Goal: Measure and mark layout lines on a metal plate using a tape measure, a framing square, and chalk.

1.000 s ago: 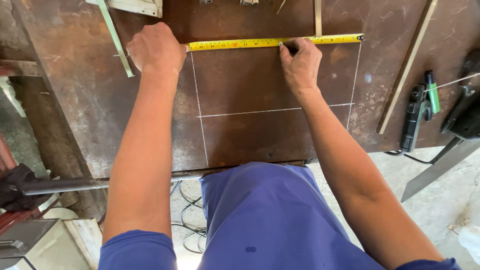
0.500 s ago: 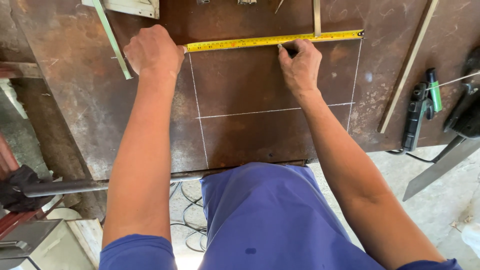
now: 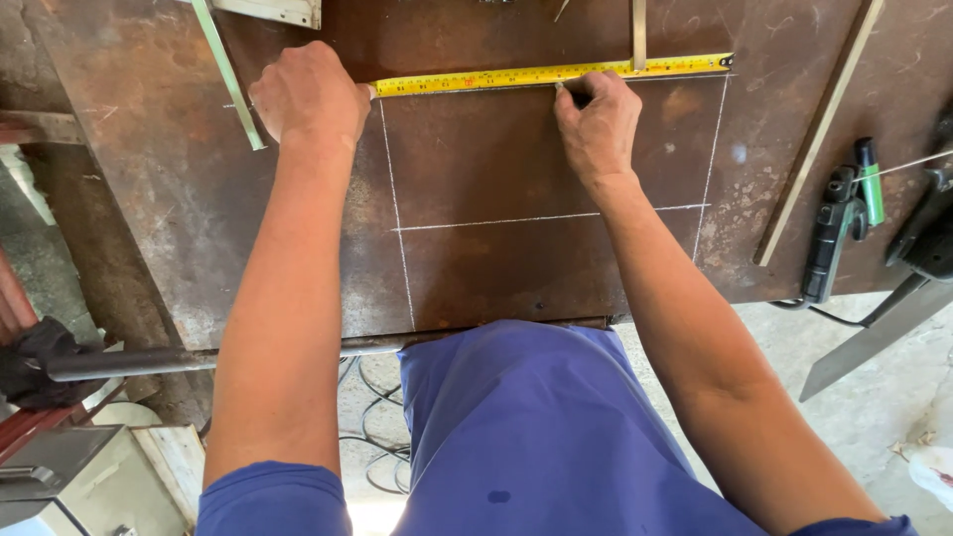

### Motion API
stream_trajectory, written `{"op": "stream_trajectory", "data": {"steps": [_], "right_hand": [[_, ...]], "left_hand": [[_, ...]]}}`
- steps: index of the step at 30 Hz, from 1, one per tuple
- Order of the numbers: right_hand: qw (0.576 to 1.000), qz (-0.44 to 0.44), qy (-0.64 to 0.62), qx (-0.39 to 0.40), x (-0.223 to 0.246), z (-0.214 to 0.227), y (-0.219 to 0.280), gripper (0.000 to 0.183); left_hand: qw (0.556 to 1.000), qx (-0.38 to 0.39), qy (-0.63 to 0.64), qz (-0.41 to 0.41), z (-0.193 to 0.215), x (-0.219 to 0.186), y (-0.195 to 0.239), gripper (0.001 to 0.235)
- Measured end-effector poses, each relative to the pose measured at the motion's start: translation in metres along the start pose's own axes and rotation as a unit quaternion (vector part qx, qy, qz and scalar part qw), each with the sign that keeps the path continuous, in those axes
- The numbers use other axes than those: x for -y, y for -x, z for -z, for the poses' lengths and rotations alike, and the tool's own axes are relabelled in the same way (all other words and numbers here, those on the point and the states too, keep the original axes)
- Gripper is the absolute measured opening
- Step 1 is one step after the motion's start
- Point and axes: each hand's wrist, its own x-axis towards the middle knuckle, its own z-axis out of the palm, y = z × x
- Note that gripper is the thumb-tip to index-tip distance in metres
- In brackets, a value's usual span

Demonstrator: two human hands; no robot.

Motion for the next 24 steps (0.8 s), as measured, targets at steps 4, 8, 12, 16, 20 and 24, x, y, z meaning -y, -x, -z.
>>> {"op": "stream_trajectory", "data": {"steps": [4,8,12,16,20,24], "right_hand": [[1.000,-0.002,0.027,0.007,-0.008,-0.003,-0.003,0.012],[1.000,-0.012,0.017,0.013,-0.005,-0.004,-0.003,0.011],[1.000,-0.020,0.023,0.007,-0.007,-0.005,-0.001,0.013],[0.999,-0.007,0.034,0.010,-0.004,-0.005,-0.004,0.011],[1.000,0.005,0.019,0.001,-0.007,-0.003,0.001,0.012],[0.995,-0.076,-0.043,0.046,0.026,0.027,0.026,0.011]], "left_hand": [[1.000,0.007,-0.010,0.004,0.002,-0.002,-0.002,0.050],[1.000,0.019,-0.016,0.009,-0.004,0.000,-0.006,0.047],[1.000,0.005,-0.014,0.003,-0.006,0.000,-0.006,0.046],[1.000,0.007,-0.018,0.002,-0.002,0.000,-0.006,0.050],[1.000,0.000,-0.011,0.003,-0.006,0.000,-0.004,0.047],[1.000,0.018,0.001,0.014,0.004,-0.001,0.001,0.045]]}}
